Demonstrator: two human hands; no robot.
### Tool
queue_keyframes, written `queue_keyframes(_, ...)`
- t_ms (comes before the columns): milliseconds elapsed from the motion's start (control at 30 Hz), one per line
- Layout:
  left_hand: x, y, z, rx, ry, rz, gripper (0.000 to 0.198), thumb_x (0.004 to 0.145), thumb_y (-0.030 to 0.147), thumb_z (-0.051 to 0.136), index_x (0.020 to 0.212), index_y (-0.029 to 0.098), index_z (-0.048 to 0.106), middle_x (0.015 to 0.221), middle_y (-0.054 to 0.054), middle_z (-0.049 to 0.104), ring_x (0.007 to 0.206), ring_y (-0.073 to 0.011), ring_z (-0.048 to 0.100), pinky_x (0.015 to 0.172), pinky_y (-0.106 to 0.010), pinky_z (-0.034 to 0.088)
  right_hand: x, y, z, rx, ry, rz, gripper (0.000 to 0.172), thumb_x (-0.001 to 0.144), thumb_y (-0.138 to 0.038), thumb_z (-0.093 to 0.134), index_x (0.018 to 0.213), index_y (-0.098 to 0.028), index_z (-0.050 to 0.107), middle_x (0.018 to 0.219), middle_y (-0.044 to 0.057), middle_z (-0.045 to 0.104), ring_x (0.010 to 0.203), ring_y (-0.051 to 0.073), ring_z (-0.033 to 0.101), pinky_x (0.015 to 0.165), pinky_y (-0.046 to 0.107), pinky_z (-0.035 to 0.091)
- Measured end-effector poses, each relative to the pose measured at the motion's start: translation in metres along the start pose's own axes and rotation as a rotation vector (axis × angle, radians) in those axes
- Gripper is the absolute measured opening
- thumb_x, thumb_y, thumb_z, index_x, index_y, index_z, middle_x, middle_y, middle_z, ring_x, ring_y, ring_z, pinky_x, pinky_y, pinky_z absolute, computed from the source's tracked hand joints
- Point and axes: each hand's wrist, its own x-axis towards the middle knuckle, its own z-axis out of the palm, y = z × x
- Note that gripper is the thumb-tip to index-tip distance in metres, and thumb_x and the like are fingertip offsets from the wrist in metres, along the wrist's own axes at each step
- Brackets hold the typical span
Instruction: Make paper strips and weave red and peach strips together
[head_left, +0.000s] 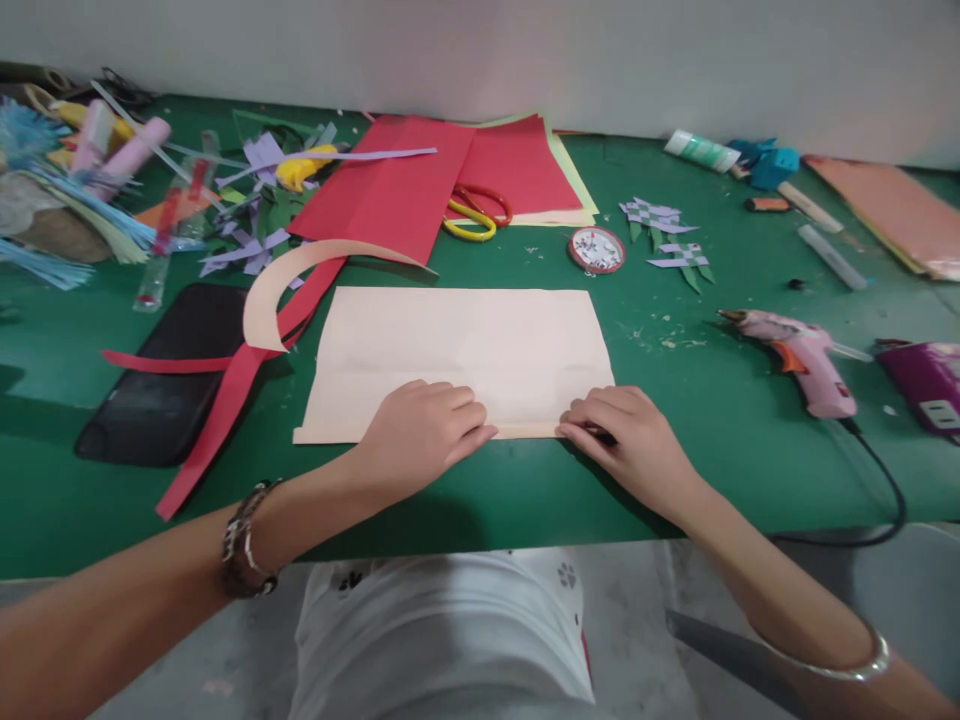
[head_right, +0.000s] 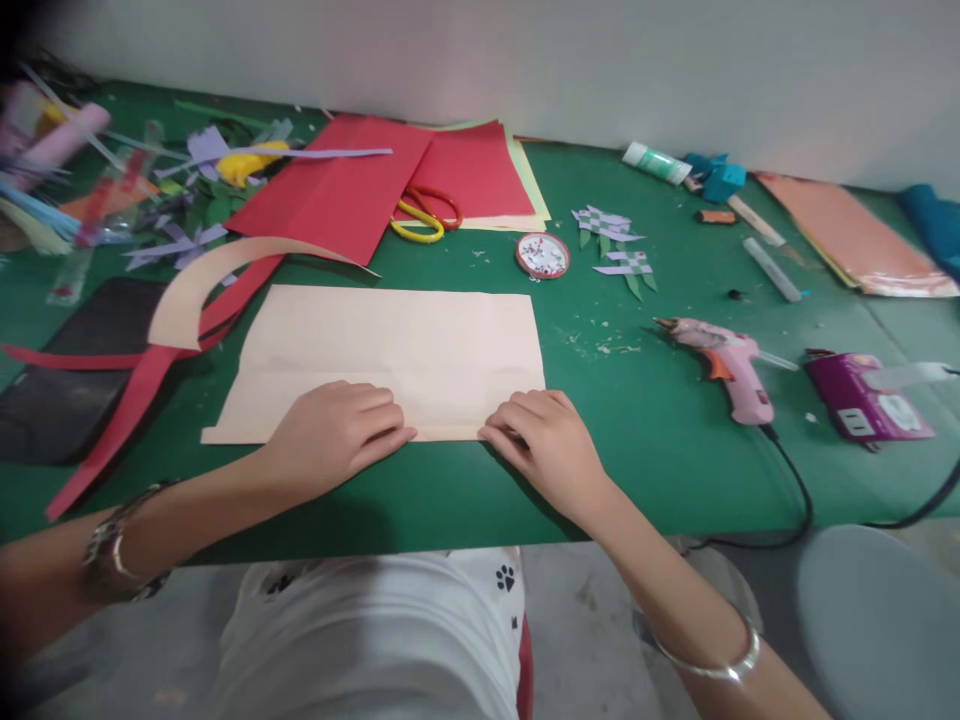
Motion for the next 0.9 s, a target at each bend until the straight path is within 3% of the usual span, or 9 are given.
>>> queue_keyframes(567,0.0048,0.0017,-0.0043,-0.044,-0.085,-0.113,0.032,0.081,0.033,0.046,0.054,0.016,0.044,0.051,0.004,0.046,0.048,-0.0096,0.039,0.050,-0.023,0.023,-0.0022,0.0024,0.0027,-0.070,0.026,0.079,0.025,0.081,-0.028,0.049,0.058,-0.018,0.046,0.054,-0.002,0.050,0.054,0.011,0.043,0.058,0.024,0.029)
queue_keyframes(900,-0.0048,-0.0006,-0.0049,-0.025,-0.059,-0.132,0.033,0.084,0.035,0.041,0.056,0.016,0.044,0.051,0.004,0.045,0.048,-0.0094,0.039,0.051,-0.024,0.024,-0.0084,0.0025,0.0001,-0.005,0.068,0.230,0.027,0.079,-0.033,0.050,0.057,-0.018,0.046,0.058,0.000,0.053,0.057,0.013,0.043,0.059,0.027,0.031)
